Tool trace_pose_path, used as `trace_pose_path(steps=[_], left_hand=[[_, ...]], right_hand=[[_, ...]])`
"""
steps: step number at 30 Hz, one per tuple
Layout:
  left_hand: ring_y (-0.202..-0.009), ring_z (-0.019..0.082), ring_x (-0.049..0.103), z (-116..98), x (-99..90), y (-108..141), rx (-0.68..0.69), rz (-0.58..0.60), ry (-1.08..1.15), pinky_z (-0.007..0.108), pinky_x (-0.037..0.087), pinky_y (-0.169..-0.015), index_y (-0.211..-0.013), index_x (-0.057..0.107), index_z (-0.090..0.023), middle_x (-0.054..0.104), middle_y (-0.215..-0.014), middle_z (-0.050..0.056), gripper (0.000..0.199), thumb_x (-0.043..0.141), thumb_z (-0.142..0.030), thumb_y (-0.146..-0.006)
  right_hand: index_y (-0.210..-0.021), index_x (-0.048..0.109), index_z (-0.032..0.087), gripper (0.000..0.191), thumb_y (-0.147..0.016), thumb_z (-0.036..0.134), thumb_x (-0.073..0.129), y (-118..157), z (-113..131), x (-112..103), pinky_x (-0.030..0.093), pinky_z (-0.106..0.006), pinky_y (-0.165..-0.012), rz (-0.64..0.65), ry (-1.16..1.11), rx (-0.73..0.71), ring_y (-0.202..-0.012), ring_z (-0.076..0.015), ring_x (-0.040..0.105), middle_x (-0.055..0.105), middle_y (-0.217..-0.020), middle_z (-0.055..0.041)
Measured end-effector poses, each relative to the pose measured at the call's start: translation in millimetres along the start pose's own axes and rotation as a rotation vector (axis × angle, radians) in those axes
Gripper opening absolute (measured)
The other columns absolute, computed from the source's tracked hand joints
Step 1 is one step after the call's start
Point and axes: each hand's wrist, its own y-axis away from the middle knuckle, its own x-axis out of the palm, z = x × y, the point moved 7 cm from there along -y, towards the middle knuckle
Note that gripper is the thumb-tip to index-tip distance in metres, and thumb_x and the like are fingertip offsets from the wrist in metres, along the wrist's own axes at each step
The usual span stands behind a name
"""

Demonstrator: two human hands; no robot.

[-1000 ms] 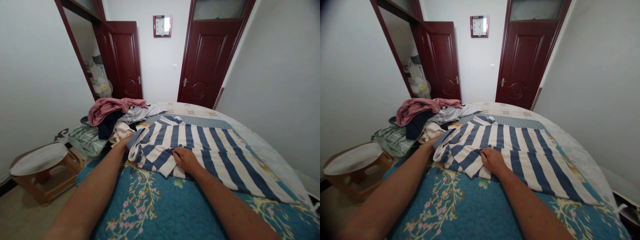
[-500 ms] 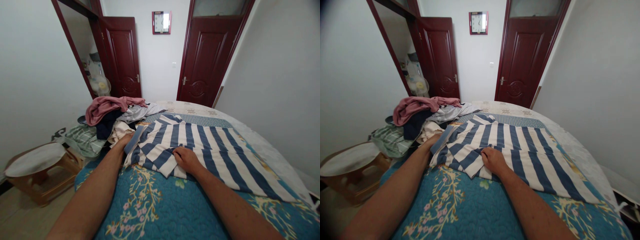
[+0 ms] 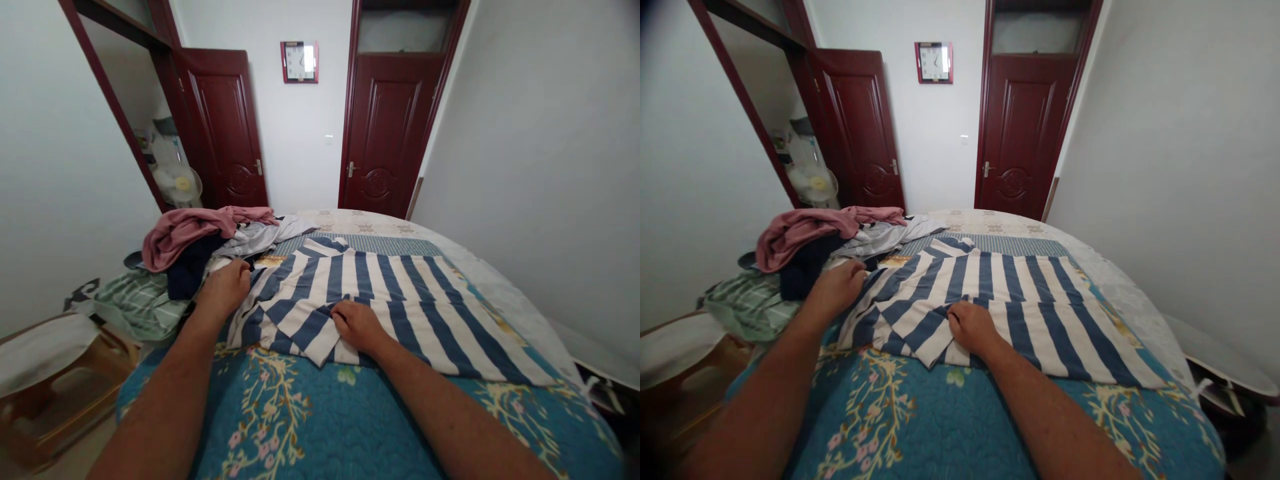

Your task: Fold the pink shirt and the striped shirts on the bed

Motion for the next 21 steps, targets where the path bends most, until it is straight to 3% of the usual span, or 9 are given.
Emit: trace_pose_path(steps=[2,5,8,10,14,21], left_hand=[[-0.112,0.035,0.071,-36.6,12.0,2.2,0.173,-0.006,-0.054,0.044,0.053,-0.101,-0.103,0.076,-0.023,0.079,-0.110,0.013,0.019,0.063,-0.032,-0.091],[-0.106,0.033,0.074,-75.1,70.5,10.4,0.345,0.237,0.095,0.040,0.054,-0.099,-0.100,0.077,-0.025,0.080,-0.107,0.010,0.017,0.066,-0.034,-0.090],[-0.121,0.036,0.070,-81.2,136.2,21.7,0.362,0.421,0.130,0.042,0.049,-0.111,-0.106,0.078,-0.024,0.079,-0.120,0.014,0.023,0.073,-0.029,-0.084],[-0.133,0.037,0.063,-73.7,165.9,28.7,0.364,0.422,0.038,0.046,0.042,-0.120,-0.114,0.077,-0.022,0.074,-0.132,0.017,0.029,0.069,-0.029,-0.087],[-0.139,0.036,0.057,-63.5,185.6,39.3,0.483,0.324,-0.163,0.050,0.036,-0.125,-0.127,0.074,-0.020,0.067,-0.143,0.020,0.037,0.053,-0.033,-0.099],[-0.134,0.035,0.059,-62.4,187.3,36.6,0.554,0.303,-0.336,0.047,0.042,-0.118,-0.132,0.073,-0.021,0.068,-0.141,0.019,0.046,0.040,-0.040,-0.106]], right_hand=[[-0.109,0.077,0.022,0.024,-0.105,0.024,0.053,-0.3,0.8,-0.8,0.051,-0.029,-0.091,0.010,0.000,0.001,-0.103,-0.0206,0.071,0.078,-0.108,-0.0063],[-0.112,0.076,0.022,0.024,-0.105,0.024,0.053,0.6,3.2,-3.2,0.051,-0.029,-0.091,0.008,0.007,-0.005,-0.104,-0.0203,0.069,0.076,-0.111,-0.0073],[-0.118,0.075,0.021,0.025,-0.106,0.029,0.054,1.9,6.8,-6.1,0.051,-0.030,-0.093,-0.017,0.018,-0.032,-0.106,-0.0208,0.067,0.073,-0.116,-0.0089],[-0.120,0.075,0.021,0.026,-0.106,0.030,0.054,1.7,7.3,-6.5,0.052,-0.030,-0.094,-0.019,0.020,-0.044,-0.107,-0.0210,0.067,0.072,-0.118,-0.0088],[-0.123,0.075,0.023,0.029,-0.102,0.025,0.055,-1.2,-4.7,-7.1,0.053,-0.031,-0.093,0.003,0.053,0.010,-0.106,-0.0215,0.067,0.071,-0.121,-0.0082],[-0.126,0.073,0.023,0.031,-0.105,0.029,0.050,1.1,-37.8,-19.0,0.053,-0.033,-0.087,-0.029,0.151,0.189,-0.104,-0.0222,0.068,0.070,-0.123,-0.0091]])
